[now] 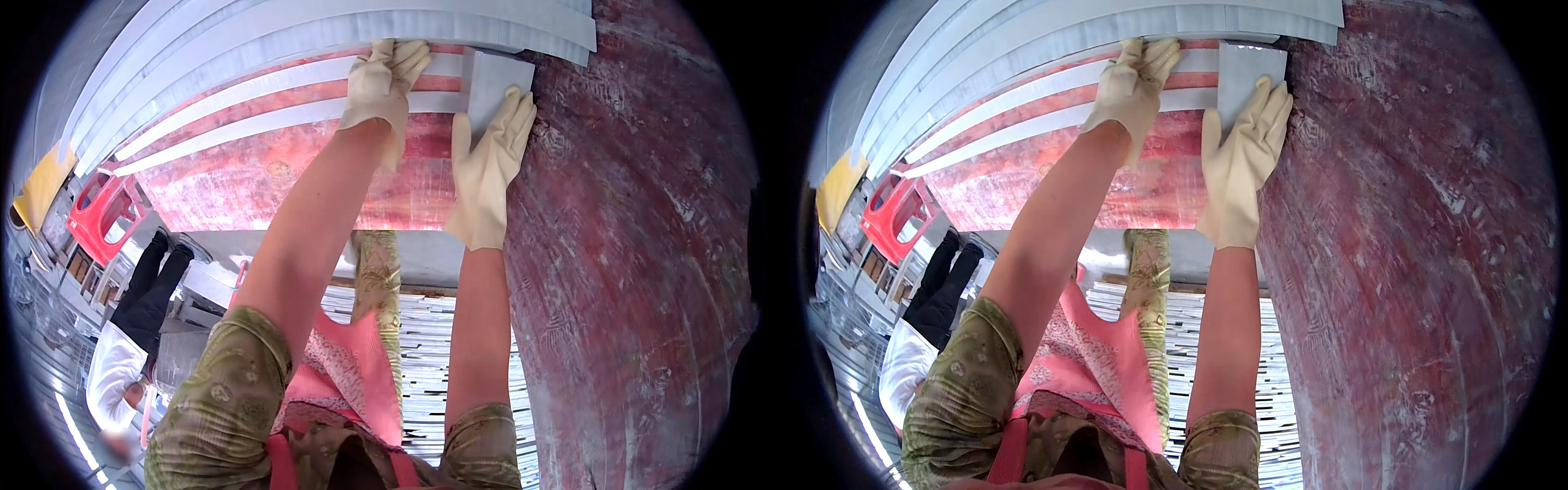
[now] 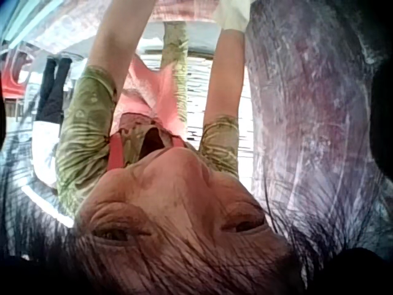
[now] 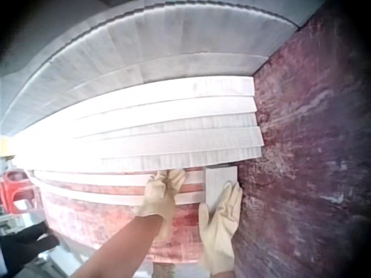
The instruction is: The person repeatedly picks up rectangular white plasterboard pieces from a conveyor belt and stacks them on a nearby table. The person wears gloves and an apron while handling the boards one by one in a factory setting.
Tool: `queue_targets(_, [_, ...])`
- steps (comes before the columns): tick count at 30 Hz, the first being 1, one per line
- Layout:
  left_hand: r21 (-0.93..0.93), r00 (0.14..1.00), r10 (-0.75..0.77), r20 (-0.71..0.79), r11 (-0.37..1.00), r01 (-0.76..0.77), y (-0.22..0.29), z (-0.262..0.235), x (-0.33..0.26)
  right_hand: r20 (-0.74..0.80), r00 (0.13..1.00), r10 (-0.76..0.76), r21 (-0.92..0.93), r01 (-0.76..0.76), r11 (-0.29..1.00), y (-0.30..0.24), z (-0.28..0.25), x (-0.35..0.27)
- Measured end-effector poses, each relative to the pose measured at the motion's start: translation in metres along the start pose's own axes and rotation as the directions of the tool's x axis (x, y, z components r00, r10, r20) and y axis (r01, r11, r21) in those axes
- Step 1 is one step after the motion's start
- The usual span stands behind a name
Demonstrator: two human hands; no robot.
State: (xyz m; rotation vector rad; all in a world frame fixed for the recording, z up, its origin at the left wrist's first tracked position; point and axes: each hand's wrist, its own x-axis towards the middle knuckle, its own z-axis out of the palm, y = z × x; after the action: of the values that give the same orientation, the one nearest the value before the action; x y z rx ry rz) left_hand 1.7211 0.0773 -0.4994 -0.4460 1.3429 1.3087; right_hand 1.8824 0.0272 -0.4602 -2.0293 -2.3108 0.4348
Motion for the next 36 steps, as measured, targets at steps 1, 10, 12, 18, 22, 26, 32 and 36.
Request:
queue_targets(1, [0.053, 1.0, 0.002, 0.001, 0.999, -0.002, -0.001, 0.002, -0.006, -0.004, 1.0, 0.003, 0.006, -0.003, 1.0, 0.002, 0.001, -0.001])
queue_targets(10, [-0.045, 0.961, -0.172, -0.215, 0.985, 0.166, 0.02, 0.028, -0.002, -0.003, 0.999, 0.034, -0.01, -0.034, 0.999, 0.001, 0.0, -0.001])
queue_targets(12, [-0.034, 0.962, -0.158, -0.22, 0.987, 0.155, 0.02, 0.031, -0.004, -0.009, 1.0, 0.03, -0.017, -0.03, 0.999, -0.001, 0.0, 0.001])
queue_targets(18, [-0.079, 0.974, -0.174, -0.143, 0.983, 0.164, 0.024, 0.03, -0.031, -0.026, 0.999, 0.038, -0.069, -0.039, 0.997, 0.0, 0.003, 0.0])
queue_targets(22, [-0.128, 0.979, -0.202, 0.016, 0.971, 0.202, 0.025, 0.019, -0.014, -0.04, 0.994, 0.102, -0.013, -0.102, 0.995, -0.003, 0.002, 0.0])
queue_targets(26, [-0.385, 0.965, -0.228, 0.127, 0.886, 0.26, 0.018, 0.008, -0.003, -0.078, 0.976, 0.204, 0.215, -0.183, 0.959, -0.012, -0.014, -0.013])
queue_targets(32, [-0.427, 0.879, -0.244, 0.408, 0.8, 0.421, 0.022, -0.008, -0.004, 0.534, 0.548, 0.645, 0.845, -0.364, -0.391, -0.045, -0.038, -0.063])
queue_targets(36, [-0.491, 0.896, -0.212, 0.39, 0.776, 0.397, 0.025, -0.006, -0.003, 0.676, 0.445, 0.587, 0.572, 0.185, -0.799, -0.039, -0.005, -0.037])
